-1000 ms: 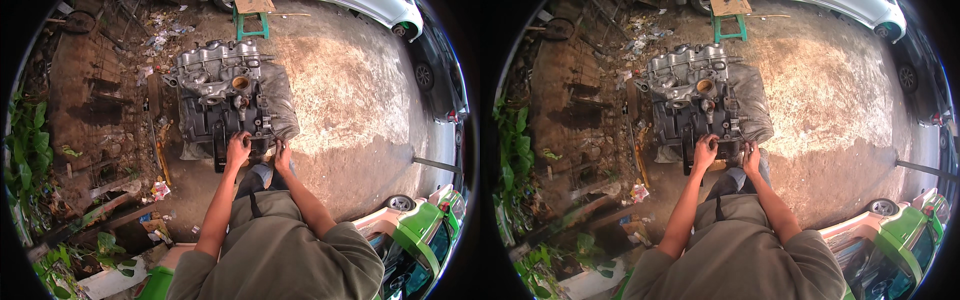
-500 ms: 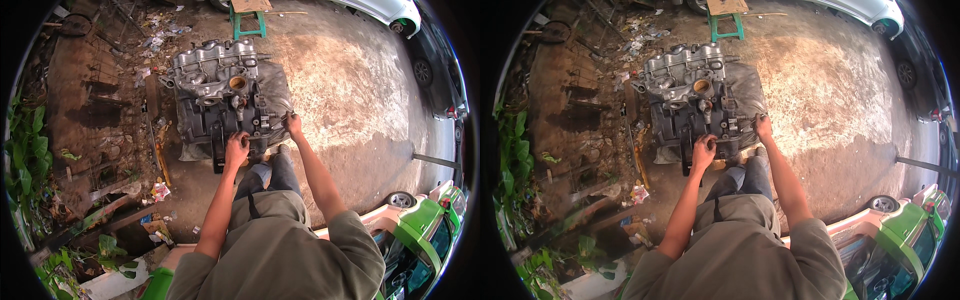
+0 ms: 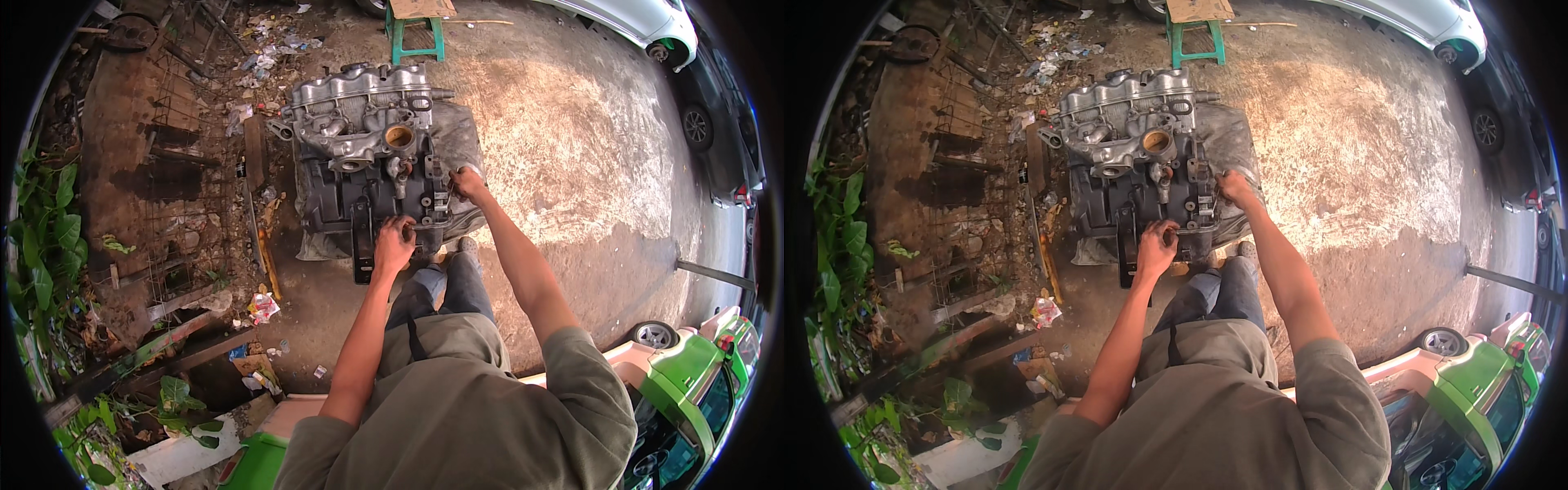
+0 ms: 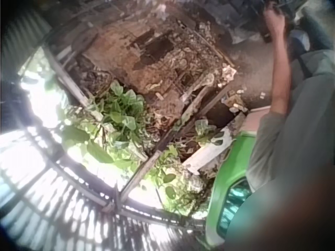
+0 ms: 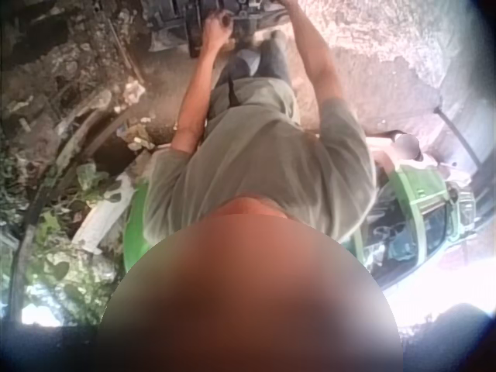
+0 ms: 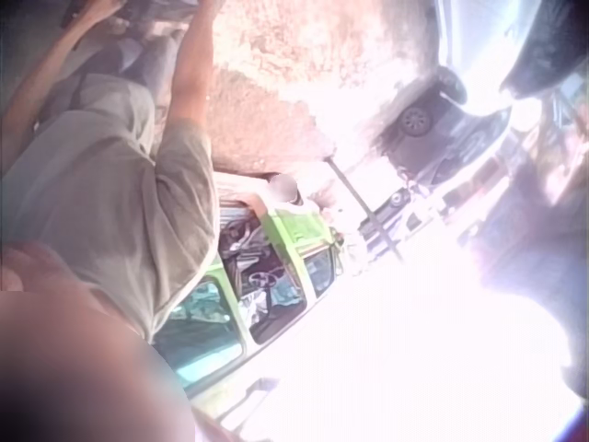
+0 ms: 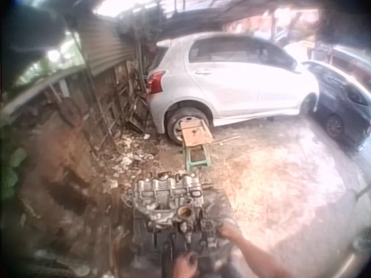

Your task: The person uses a wrench to loosen and tighten bolts on a car engine block resting on a stand. They repeatedly adjust the tool and reposition their hands to work on different bolt locations on the engine.

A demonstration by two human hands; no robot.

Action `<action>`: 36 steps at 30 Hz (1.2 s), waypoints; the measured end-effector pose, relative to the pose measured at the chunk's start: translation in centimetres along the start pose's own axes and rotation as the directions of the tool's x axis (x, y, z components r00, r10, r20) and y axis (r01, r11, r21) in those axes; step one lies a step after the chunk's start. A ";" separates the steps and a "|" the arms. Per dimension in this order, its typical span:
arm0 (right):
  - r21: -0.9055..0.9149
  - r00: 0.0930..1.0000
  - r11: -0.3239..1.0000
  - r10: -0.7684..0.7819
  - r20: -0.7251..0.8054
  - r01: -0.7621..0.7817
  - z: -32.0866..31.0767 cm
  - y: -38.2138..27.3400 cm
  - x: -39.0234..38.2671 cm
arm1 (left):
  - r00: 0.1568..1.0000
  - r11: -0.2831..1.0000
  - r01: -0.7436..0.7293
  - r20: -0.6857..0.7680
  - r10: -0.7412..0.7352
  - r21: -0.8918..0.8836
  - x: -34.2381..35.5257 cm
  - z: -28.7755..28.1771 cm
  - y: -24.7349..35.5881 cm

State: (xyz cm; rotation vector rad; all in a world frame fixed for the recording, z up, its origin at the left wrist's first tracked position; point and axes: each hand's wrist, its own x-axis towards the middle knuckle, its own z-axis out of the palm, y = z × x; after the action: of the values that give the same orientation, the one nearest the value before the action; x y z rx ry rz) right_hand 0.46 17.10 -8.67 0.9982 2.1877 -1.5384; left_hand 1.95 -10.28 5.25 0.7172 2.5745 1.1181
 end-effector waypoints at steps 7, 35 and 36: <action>-0.066 0.938 0.958 -0.286 -0.195 0.278 0.1 -3.6 -9.5 | 1.000 1.000 -0.003 0.004 0.004 -0.029 0.0 0.1 -0.2; 0.058 0.891 0.991 -0.086 -0.446 0.124 -1.5 2.8 -7.0 | 0.998 0.999 -0.037 -0.041 0.037 0.007 0.1 0.2 -0.2; 0.022 0.897 0.998 -0.041 -0.440 0.056 -1.3 2.6 -6.4 | 0.998 0.999 -0.038 -0.041 0.039 0.017 0.1 0.1 -0.2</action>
State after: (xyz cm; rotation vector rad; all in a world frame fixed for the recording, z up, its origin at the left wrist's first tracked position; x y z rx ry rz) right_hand 7.05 16.38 -6.29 1.4311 2.5015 -1.4879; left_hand 1.82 -10.26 5.02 0.7580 2.6171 1.1361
